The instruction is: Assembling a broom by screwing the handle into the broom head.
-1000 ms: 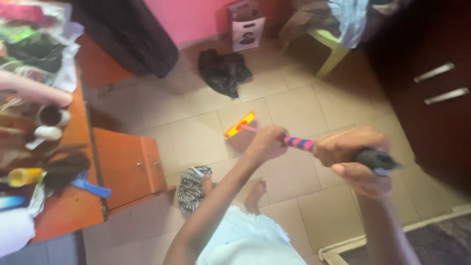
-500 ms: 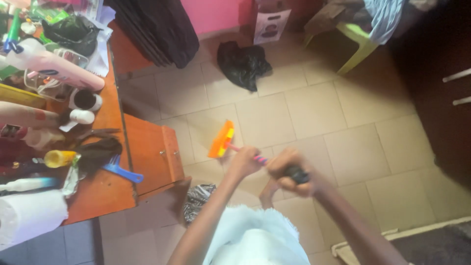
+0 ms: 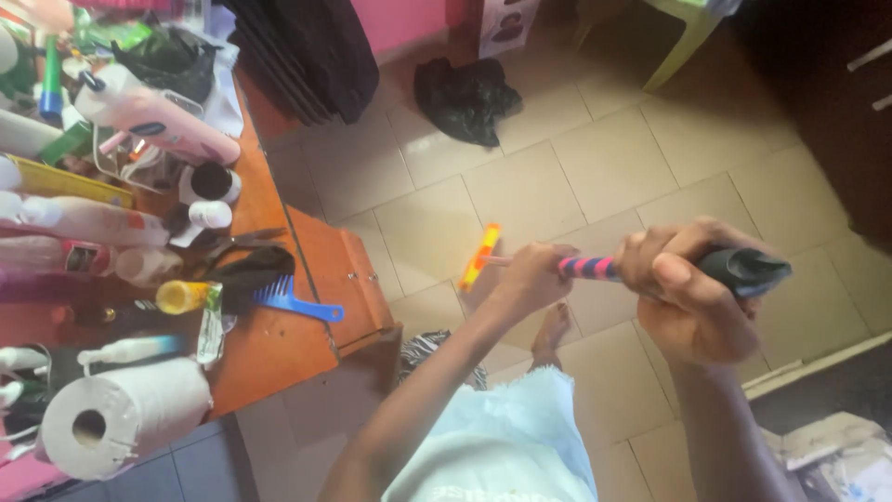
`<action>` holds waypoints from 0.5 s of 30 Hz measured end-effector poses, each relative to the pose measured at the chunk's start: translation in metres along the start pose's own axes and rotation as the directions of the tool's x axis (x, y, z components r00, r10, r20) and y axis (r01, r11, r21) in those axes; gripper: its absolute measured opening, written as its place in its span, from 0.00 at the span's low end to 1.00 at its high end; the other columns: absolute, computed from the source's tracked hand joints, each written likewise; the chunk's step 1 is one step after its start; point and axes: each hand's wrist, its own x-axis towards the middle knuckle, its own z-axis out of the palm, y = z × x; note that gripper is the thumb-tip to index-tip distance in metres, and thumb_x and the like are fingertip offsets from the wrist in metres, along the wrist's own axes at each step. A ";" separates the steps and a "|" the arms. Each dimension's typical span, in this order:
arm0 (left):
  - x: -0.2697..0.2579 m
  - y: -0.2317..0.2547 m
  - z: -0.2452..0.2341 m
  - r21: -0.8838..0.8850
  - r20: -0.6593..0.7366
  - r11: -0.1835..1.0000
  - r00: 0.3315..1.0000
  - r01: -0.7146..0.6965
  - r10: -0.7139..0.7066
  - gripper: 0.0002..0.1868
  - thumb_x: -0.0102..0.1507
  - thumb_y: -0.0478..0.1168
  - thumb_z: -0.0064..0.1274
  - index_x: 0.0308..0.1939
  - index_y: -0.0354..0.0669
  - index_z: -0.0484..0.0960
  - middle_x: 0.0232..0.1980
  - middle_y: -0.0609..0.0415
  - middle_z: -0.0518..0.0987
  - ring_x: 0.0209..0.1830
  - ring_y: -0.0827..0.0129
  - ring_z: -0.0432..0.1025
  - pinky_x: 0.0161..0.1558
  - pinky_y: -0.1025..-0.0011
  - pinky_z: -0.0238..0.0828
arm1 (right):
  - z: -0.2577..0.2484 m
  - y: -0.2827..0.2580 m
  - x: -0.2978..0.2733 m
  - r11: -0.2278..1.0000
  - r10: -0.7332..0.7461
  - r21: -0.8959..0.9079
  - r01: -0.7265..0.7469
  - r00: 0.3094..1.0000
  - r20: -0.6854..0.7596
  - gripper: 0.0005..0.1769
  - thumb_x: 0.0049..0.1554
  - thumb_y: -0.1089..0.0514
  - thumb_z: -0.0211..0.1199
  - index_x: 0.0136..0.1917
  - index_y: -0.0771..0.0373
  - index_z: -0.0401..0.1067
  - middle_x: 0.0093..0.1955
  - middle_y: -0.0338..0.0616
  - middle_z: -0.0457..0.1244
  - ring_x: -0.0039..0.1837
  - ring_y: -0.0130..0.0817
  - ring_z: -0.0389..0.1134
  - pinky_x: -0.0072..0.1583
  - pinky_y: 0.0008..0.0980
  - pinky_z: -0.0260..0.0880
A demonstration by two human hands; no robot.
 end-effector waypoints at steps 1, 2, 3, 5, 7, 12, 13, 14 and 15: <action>-0.012 -0.001 -0.004 0.004 -0.007 1.000 1.000 0.021 -0.021 0.13 0.54 0.33 0.55 0.42 0.44 0.85 0.35 0.43 0.83 0.39 0.49 0.79 0.42 0.58 0.75 | 0.007 -0.002 -0.003 0.999 -0.009 0.042 0.010 1.000 -0.007 0.09 0.55 0.64 0.61 0.34 0.65 0.66 0.27 0.38 0.56 0.30 0.25 0.51 0.38 0.31 0.53; -0.022 -0.001 -0.007 0.009 -0.014 0.999 0.999 0.042 -0.042 0.12 0.55 0.33 0.56 0.43 0.42 0.84 0.36 0.42 0.83 0.41 0.49 0.79 0.45 0.59 0.75 | 0.013 -0.005 -0.006 0.996 -0.018 0.084 0.019 1.000 -0.013 0.09 0.52 0.63 0.61 0.32 0.63 0.67 0.26 0.38 0.57 0.29 0.25 0.51 0.37 0.32 0.53; -0.040 -0.003 -0.010 0.006 -0.016 0.999 0.999 0.045 -0.044 0.12 0.55 0.33 0.56 0.43 0.42 0.84 0.36 0.42 0.83 0.41 0.49 0.79 0.45 0.59 0.75 | 0.017 0.002 -0.020 0.996 -0.014 0.083 0.015 1.000 -0.011 0.09 0.52 0.63 0.61 0.32 0.63 0.67 0.26 0.38 0.57 0.29 0.25 0.51 0.37 0.32 0.53; -0.067 -0.009 -0.019 0.018 -0.098 0.996 0.991 0.092 -0.090 0.21 0.55 0.30 0.54 0.52 0.37 0.83 0.43 0.38 0.83 0.46 0.48 0.79 0.49 0.60 0.75 | 0.020 0.015 -0.040 0.989 0.131 0.065 -0.133 0.991 0.033 0.06 0.56 0.61 0.60 0.41 0.67 0.69 0.33 0.41 0.58 0.33 0.27 0.52 0.38 0.31 0.51; -0.084 -0.025 -0.019 -0.008 -0.124 0.991 0.984 0.131 -0.131 0.21 0.55 0.30 0.54 0.52 0.36 0.83 0.42 0.38 0.83 0.45 0.50 0.80 0.48 0.61 0.75 | 0.018 0.033 -0.042 0.978 0.166 -0.137 -0.156 0.984 0.064 0.10 0.58 0.59 0.60 0.39 0.68 0.71 0.31 0.42 0.60 0.32 0.27 0.56 0.36 0.30 0.55; -0.097 -0.046 0.019 -0.024 -0.205 0.941 0.919 0.338 -0.335 0.18 0.55 0.33 0.57 0.49 0.38 0.86 0.40 0.38 0.84 0.41 0.55 0.82 0.44 0.64 0.78 | 0.003 0.051 -0.025 0.910 0.297 -0.363 -0.203 0.928 0.226 0.17 0.59 0.55 0.59 0.36 0.69 0.76 0.25 0.37 0.57 0.28 0.24 0.55 0.32 0.29 0.55; -0.087 -0.049 0.028 -0.119 -0.231 0.938 0.909 0.327 -0.346 0.15 0.57 0.34 0.56 0.47 0.39 0.87 0.39 0.40 0.85 0.38 0.58 0.83 0.41 0.66 0.78 | -0.003 0.054 -0.016 0.892 -0.103 -0.359 0.273 0.899 0.426 0.28 0.63 0.42 0.57 0.41 0.73 0.73 0.29 0.41 0.59 0.31 0.24 0.57 0.35 0.28 0.58; -0.076 -0.052 0.038 -0.212 -0.254 0.927 0.898 0.310 -0.359 0.13 0.58 0.36 0.54 0.45 0.40 0.88 0.38 0.42 0.86 0.36 0.61 0.83 0.39 0.67 0.78 | -0.009 0.057 -0.008 0.684 -0.435 -0.251 0.685 0.659 0.613 0.40 0.67 0.30 0.57 0.47 0.76 0.71 0.33 0.45 0.61 0.33 0.25 0.59 0.37 0.27 0.61; -0.065 -0.050 0.048 -0.214 -0.258 0.928 0.899 0.305 -0.355 0.13 0.58 0.36 0.54 0.45 0.40 0.88 0.38 0.42 0.86 0.36 0.61 0.83 0.39 0.67 0.78 | -0.017 0.053 -0.011 0.681 -0.435 -0.250 0.688 0.655 0.618 0.40 0.67 0.30 0.57 0.47 0.76 0.71 0.33 0.45 0.61 0.33 0.25 0.59 0.37 0.27 0.61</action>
